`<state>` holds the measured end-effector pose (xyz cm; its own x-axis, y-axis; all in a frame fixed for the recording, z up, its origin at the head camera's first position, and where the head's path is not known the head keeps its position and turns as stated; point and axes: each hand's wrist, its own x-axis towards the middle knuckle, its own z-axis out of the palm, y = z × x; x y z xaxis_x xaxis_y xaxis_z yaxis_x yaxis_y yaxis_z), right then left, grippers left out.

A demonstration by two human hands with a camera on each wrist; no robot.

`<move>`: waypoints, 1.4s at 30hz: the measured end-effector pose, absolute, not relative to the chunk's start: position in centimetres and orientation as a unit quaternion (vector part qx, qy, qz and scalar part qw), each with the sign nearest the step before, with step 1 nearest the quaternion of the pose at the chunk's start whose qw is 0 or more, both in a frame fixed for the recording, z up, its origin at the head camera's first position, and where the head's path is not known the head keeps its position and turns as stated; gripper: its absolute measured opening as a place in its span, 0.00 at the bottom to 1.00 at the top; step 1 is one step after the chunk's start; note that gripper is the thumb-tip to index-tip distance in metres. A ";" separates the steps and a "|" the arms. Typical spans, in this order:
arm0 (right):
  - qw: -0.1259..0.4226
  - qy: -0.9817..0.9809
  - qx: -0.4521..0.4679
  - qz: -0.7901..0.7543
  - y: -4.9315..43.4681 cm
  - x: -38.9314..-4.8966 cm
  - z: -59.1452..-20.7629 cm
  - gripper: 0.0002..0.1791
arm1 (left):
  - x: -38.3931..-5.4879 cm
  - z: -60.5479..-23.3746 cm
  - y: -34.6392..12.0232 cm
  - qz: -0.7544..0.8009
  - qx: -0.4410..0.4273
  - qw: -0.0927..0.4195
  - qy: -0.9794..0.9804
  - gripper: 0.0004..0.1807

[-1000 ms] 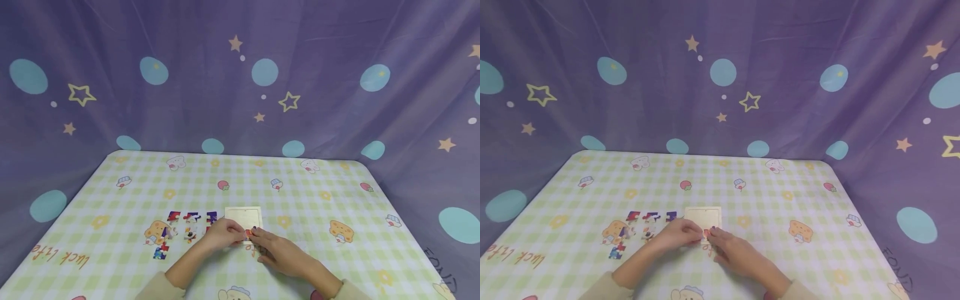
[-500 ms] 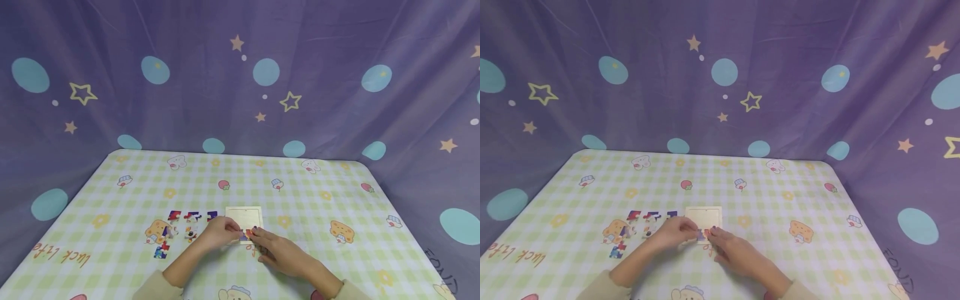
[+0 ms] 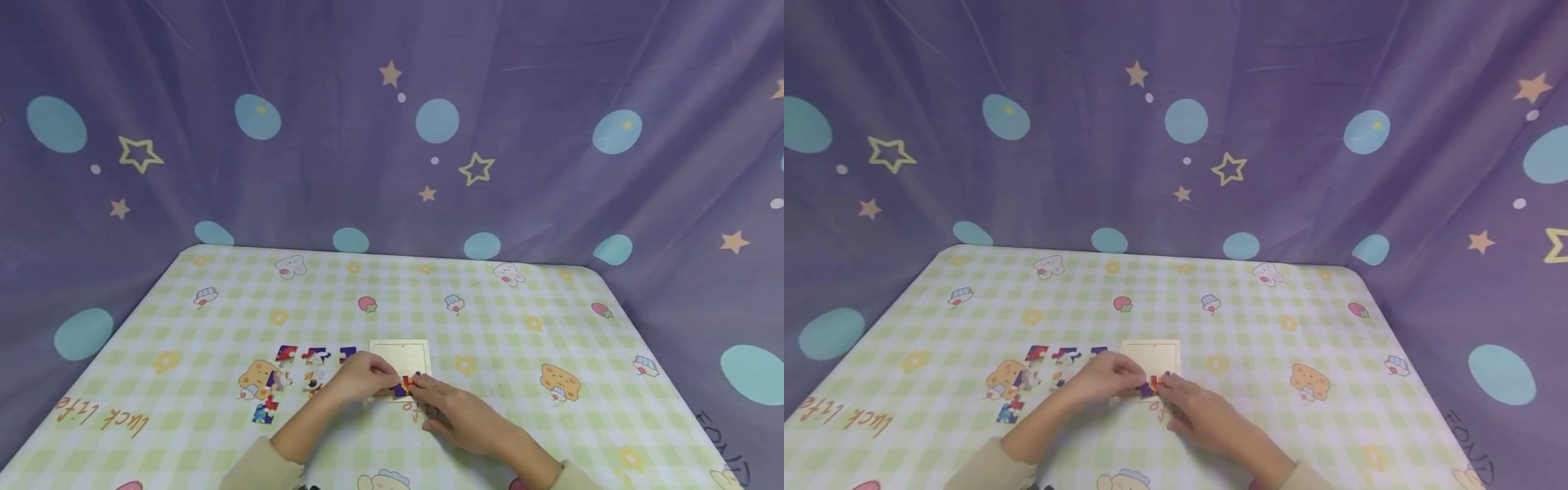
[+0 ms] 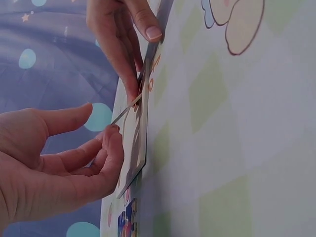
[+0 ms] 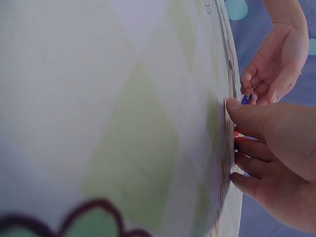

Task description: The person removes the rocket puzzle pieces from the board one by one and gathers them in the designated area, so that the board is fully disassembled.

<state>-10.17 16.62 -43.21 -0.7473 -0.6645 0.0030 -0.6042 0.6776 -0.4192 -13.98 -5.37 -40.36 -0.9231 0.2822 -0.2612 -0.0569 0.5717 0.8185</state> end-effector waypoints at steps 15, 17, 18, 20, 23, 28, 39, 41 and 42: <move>0.068 0.912 -0.350 -0.202 16.7 -10.2 -43.5 0.30 | -13.7 -41.2 -5.0 0.492 0.046 0.183 0.850 0.09; 0.070 0.912 -0.350 -0.203 16.6 -10.2 -43.4 0.30 | -13.6 -41.2 -4.9 0.506 0.045 0.179 0.842 0.09; 0.070 0.912 -0.350 -0.203 16.6 -10.2 -43.5 0.30 | -13.6 -41.3 -4.9 0.515 0.045 0.177 0.838 0.09; 0.071 0.911 -0.350 -0.204 16.6 -10.2 -43.5 0.30 | -13.5 -41.4 -4.8 0.527 0.041 0.173 0.831 0.09; 0.074 0.913 -0.346 -0.203 16.5 -10.2 -43.5 0.29 | -13.4 -41.5 -4.8 0.531 0.034 0.167 0.830 0.08; 0.086 0.917 -0.336 -0.197 16.4 -10.2 -43.3 0.30 | -13.4 -41.6 -5.4 0.522 0.031 0.139 0.841 0.07; 0.077 0.917 -0.342 -0.190 16.4 -10.2 -43.0 0.29 | -13.3 -41.0 -9.0 0.516 -0.006 0.112 0.849 0.08; 0.077 0.917 -0.343 -0.192 16.5 -10.2 -43.1 0.29 | -13.2 -40.9 -9.8 0.517 -0.012 0.111 0.848 0.09; 0.076 0.916 -0.343 -0.192 16.5 -10.2 -43.1 0.29 | -13.2 -40.9 -10.2 0.517 -0.014 0.109 0.849 0.10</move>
